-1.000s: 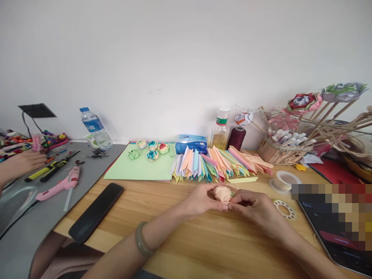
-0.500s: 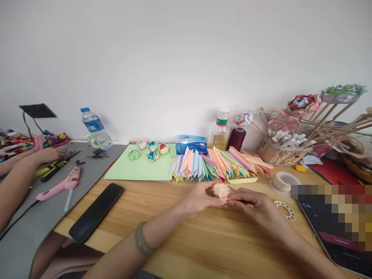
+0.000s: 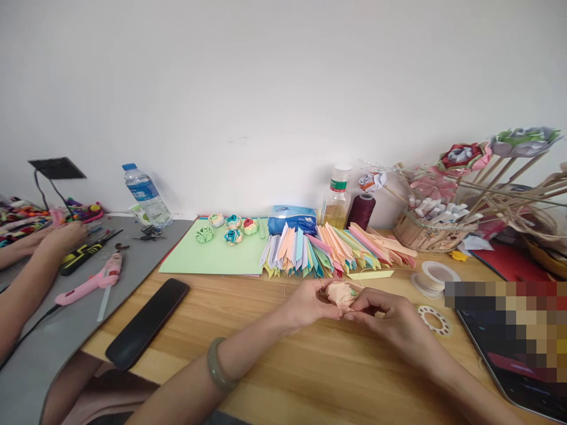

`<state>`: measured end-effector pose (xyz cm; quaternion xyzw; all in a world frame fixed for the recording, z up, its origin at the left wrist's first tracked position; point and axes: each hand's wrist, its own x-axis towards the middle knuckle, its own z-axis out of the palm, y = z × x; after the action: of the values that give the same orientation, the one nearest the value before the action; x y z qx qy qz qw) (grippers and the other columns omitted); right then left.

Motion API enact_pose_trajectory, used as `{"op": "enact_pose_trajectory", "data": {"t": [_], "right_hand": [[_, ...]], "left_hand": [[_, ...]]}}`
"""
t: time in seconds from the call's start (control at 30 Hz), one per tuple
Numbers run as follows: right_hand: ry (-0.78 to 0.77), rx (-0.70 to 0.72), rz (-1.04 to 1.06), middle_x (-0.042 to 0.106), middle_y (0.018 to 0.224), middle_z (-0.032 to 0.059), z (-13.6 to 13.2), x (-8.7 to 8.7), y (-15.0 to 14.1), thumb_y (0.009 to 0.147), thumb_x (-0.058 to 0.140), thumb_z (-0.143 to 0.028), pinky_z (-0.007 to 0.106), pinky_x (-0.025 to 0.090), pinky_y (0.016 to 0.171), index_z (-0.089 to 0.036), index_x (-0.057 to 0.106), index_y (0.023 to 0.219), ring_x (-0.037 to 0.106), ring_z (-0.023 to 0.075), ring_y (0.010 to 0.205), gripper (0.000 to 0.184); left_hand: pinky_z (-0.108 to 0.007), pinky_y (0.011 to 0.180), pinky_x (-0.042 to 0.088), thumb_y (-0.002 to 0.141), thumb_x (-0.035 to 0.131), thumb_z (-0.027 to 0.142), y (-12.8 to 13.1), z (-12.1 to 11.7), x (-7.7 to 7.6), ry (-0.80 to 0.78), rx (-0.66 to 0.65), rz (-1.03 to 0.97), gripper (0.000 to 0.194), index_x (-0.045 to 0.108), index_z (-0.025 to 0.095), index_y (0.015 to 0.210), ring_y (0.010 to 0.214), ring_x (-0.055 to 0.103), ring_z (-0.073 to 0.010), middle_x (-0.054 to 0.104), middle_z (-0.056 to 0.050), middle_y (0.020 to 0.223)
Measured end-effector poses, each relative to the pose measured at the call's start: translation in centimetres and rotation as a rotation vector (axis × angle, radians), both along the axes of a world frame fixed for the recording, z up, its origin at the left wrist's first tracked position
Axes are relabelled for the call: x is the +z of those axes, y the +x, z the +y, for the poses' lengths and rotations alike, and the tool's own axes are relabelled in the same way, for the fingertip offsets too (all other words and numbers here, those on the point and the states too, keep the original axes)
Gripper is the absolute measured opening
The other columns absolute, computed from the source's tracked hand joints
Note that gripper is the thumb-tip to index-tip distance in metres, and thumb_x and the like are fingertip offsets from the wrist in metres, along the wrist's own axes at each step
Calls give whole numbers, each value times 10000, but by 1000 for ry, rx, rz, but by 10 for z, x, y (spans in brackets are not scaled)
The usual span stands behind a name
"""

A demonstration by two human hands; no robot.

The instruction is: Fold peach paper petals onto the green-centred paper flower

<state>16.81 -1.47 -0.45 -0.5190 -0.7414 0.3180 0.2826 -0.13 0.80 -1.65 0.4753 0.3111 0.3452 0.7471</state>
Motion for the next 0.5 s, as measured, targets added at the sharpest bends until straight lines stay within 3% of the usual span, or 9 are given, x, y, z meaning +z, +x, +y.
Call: {"op": "enact_pose_trajectory", "data": {"t": [0.23,0.4,0.5], "right_hand": [[-2,24,47,637,663,24,-1,4,-1,721,592,-385,247,403,547,-174,623,627,555,169,621,232],[-54,159,158,653,826,55,2,6,-1,780,537,-378,267,452,683,-188,678,795,595,194,784,237],[-39,166,162,653,826,57,2,7,0,793,520,-378,267,455,695,-192,681,786,600,194,793,246]], "left_hand": [[-226,717,371,493,706,119,0,-1,0,-3,-2,13,522,607,134,1006,733,514,-113,610,-22,817],[-229,719,385,493,724,153,-1,1,0,-30,60,32,555,589,144,1032,729,520,-107,618,-31,867],[-231,718,387,489,724,146,-1,2,-2,-22,63,42,568,585,146,1039,734,522,-111,620,-32,864]]}}
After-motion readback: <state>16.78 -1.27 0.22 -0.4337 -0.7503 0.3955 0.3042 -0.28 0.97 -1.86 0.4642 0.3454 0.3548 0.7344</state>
